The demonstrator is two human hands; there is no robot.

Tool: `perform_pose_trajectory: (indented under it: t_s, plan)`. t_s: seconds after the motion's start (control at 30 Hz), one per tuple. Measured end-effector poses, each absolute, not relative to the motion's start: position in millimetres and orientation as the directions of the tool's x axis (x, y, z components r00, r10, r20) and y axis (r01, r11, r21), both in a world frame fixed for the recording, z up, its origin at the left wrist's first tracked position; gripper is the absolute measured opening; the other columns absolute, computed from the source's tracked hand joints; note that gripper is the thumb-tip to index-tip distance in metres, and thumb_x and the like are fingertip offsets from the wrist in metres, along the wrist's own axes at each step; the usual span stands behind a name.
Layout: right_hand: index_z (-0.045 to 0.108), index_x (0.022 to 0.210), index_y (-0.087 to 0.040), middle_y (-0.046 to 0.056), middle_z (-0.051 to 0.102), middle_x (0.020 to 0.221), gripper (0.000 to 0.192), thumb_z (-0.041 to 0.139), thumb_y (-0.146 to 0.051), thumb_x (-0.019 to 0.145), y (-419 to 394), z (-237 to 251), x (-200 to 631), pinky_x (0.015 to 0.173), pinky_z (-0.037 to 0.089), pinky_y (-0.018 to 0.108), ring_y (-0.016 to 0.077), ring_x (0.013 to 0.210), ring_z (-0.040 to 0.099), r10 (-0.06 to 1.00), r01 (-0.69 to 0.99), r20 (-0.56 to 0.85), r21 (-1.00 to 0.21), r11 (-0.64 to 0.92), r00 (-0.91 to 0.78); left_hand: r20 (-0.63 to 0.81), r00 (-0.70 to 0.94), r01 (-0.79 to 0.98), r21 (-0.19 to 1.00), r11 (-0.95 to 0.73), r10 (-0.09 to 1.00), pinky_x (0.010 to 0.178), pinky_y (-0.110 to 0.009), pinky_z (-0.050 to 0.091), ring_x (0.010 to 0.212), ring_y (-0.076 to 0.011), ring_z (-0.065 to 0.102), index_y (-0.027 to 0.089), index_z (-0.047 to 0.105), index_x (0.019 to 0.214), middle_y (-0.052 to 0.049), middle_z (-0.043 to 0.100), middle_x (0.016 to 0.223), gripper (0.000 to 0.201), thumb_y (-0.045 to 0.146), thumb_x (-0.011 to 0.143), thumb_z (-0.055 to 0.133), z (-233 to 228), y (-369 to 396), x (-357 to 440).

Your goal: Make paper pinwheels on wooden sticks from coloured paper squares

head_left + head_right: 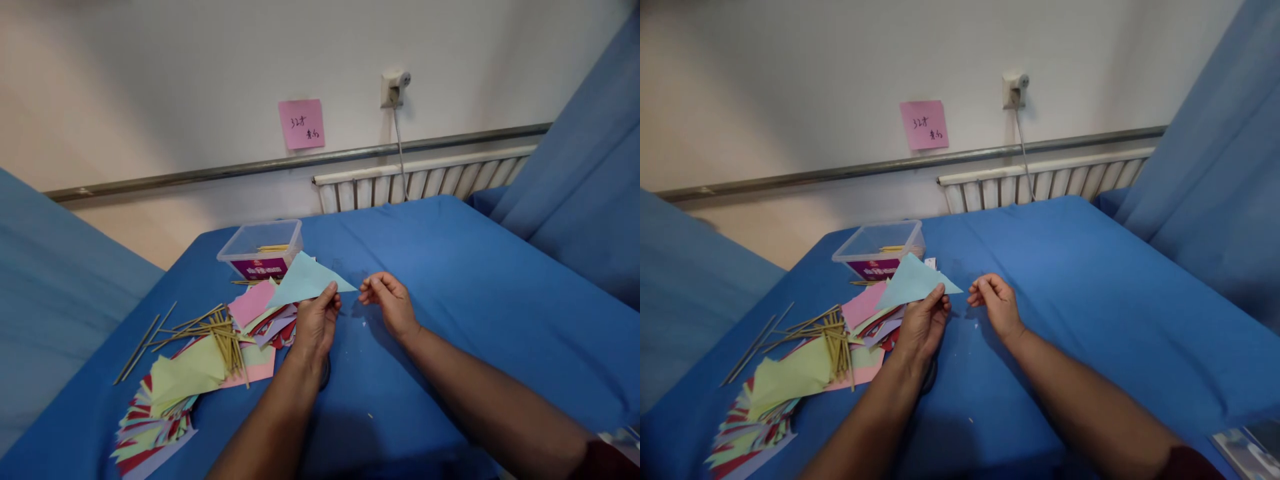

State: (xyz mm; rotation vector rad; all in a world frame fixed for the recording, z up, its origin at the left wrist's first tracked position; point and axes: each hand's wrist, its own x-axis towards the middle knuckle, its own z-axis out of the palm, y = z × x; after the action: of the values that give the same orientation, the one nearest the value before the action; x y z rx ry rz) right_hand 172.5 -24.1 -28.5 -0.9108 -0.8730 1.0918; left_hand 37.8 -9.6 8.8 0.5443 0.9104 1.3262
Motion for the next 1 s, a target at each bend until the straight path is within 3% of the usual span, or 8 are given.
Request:
perform_pose_trajectory:
  t_s: [0.17,0.27,0.4,0.63,0.87,1.0]
  plan:
    - [0.06,0.09,-0.021,-0.002,0.065,0.069,0.021,0.07,-0.033,0.075,-28.6,-27.3,168.1,0.063,0.05,0.028,0.0136,0.063,0.062,0.944,-0.117,0.277,-0.947,0.3,0.176,-0.225,-0.014,-0.564,0.806,0.178,0.974,0.053,-0.021,0.041,0.053,-0.0079,0.052,0.014,0.064,0.072,0.003,0.059,0.063,0.028,0.02,0.053,0.084,10.1,-11.1,40.0]
    - [0.061,0.092,-0.02,0.0,0.068,0.071,0.022,0.069,-0.034,0.076,-31.7,-26.1,162.4,0.065,0.05,0.029,0.0144,0.064,0.063,0.957,-0.067,0.278,-0.956,0.284,0.087,-0.203,0.003,-0.556,0.814,0.17,0.979,0.055,-0.023,0.041,0.054,-0.0087,0.052,0.015,0.064,0.07,0.003,0.058,0.061,0.025,0.021,0.055,0.083,8.8,-12.3,41.3]
    - [0.062,0.088,-0.019,0.002,0.069,0.077,0.024,0.069,-0.038,0.075,-31.5,-25.8,158.8,0.065,0.049,0.029,0.0154,0.068,0.064,0.972,-0.087,0.23,-0.968,0.234,0.056,-0.153,0.0,-0.516,0.846,0.131,0.988,0.06,-0.025,0.043,0.058,-0.0104,0.055,0.015,0.065,0.073,0.002,0.061,0.065,0.026,0.023,0.055,0.083,4.2,-13.8,43.8]
    - [0.058,0.069,-0.019,-0.001,0.06,0.059,0.03,0.06,-0.047,0.08,-29.1,-25.7,165.3,0.052,0.043,0.025,0.0121,0.052,0.054,0.982,-0.054,0.185,-0.981,0.186,0.033,-0.143,-0.02,-0.4,0.908,0.123,0.99,0.054,-0.024,0.04,0.052,-0.0096,0.051,0.012,0.063,0.068,0.001,0.058,0.059,0.028,0.027,0.055,0.083,-0.7,-15.5,45.2]
    - [0.057,0.069,-0.019,-0.002,0.058,0.059,0.03,0.061,-0.048,0.079,-22.0,-24.3,177.5,0.052,0.043,0.023,0.0102,0.052,0.054,0.978,-0.153,0.135,-0.975,0.16,0.159,-0.149,-0.149,-0.349,0.933,0.089,0.978,0.05,-0.023,0.038,0.049,-0.0091,0.049,0.012,0.062,0.064,0.002,0.057,0.055,0.03,0.03,0.053,0.083,1.7,-4.8,33.6]
    - [0.058,0.071,-0.018,-0.002,0.059,0.057,0.035,0.066,-0.052,0.073,-20.1,-28.9,171.4,0.045,0.042,0.022,0.0109,0.048,0.054,0.997,-0.136,0.073,-0.988,0.072,-0.004,-0.106,-0.047,-0.212,0.973,0.094,0.993,0.05,-0.024,0.037,0.049,-0.0103,0.049,0.013,0.064,0.066,0.0,0.058,0.056,0.029,0.032,0.055,0.082,-5.0,-5.2,34.6]
